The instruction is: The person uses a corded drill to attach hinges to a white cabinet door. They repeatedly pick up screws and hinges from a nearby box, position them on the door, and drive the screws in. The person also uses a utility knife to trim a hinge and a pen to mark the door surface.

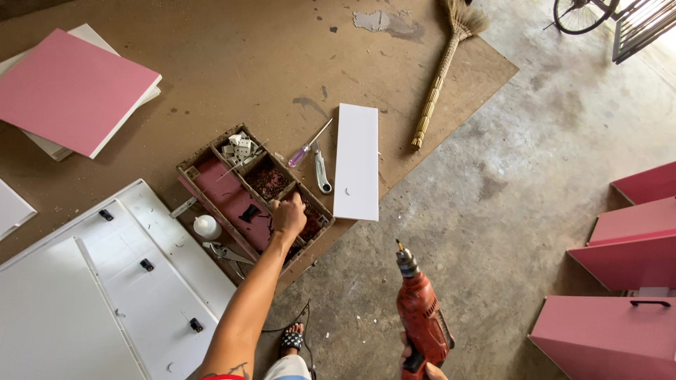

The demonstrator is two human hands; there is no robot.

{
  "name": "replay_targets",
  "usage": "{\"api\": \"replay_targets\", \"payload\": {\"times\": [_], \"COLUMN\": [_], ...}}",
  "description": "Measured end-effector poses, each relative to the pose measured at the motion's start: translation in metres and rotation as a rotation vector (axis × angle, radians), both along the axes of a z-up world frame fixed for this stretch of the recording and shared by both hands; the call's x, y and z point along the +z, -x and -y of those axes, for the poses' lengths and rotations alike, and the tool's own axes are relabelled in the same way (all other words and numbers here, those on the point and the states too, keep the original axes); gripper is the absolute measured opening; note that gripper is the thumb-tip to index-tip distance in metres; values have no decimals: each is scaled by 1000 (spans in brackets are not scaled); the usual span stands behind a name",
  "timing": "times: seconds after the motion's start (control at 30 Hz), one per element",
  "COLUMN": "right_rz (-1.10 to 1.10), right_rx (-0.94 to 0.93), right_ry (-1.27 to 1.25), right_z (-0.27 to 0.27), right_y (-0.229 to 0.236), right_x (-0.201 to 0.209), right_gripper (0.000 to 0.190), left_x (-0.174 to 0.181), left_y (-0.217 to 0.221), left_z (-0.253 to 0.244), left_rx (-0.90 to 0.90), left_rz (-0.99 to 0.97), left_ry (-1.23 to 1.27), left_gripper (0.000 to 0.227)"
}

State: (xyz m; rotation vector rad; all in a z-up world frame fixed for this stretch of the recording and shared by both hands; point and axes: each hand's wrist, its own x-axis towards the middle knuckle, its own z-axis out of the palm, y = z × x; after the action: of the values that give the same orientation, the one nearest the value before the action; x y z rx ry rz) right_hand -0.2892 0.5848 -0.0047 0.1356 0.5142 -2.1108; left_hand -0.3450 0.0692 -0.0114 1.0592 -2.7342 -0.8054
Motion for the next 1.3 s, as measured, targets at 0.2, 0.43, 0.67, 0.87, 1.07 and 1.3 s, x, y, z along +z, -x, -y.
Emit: {"api": "replay_targets", "payload": {"times": [0.2, 0.43, 0.67, 0.87, 1.07, 1.3], "right_rz": [-349, -449, -437, -334, -579, -560], "right_rx": [-113, -483, -345, -244, -191, -187], "right_ry": [-340, -492, -785, -961, -966, -823], "right_z": [40, 101, 88, 105, 92, 120], "right_y": [-15, -103, -167, -209, -239, -273], "right_x": [61, 149, 174, 210, 155, 132], "right_gripper": [89, 86, 84, 80, 88, 91], "left_x": [93, 100, 109, 105, 100, 55], "left_y": [-42, -115, -215, -281, -341, -399], "left_z": [-54, -173, -198, -184, -152, -88], "left_rx": [518, 687, 827, 749, 787, 417], "left_rz": [-784, -1078, -1127, -1062, -859, -813], "left_ry": [-1103, -1839, -1664, -1497, -1532, -1507], "left_gripper": [9, 23, 18, 21, 17, 16]}}
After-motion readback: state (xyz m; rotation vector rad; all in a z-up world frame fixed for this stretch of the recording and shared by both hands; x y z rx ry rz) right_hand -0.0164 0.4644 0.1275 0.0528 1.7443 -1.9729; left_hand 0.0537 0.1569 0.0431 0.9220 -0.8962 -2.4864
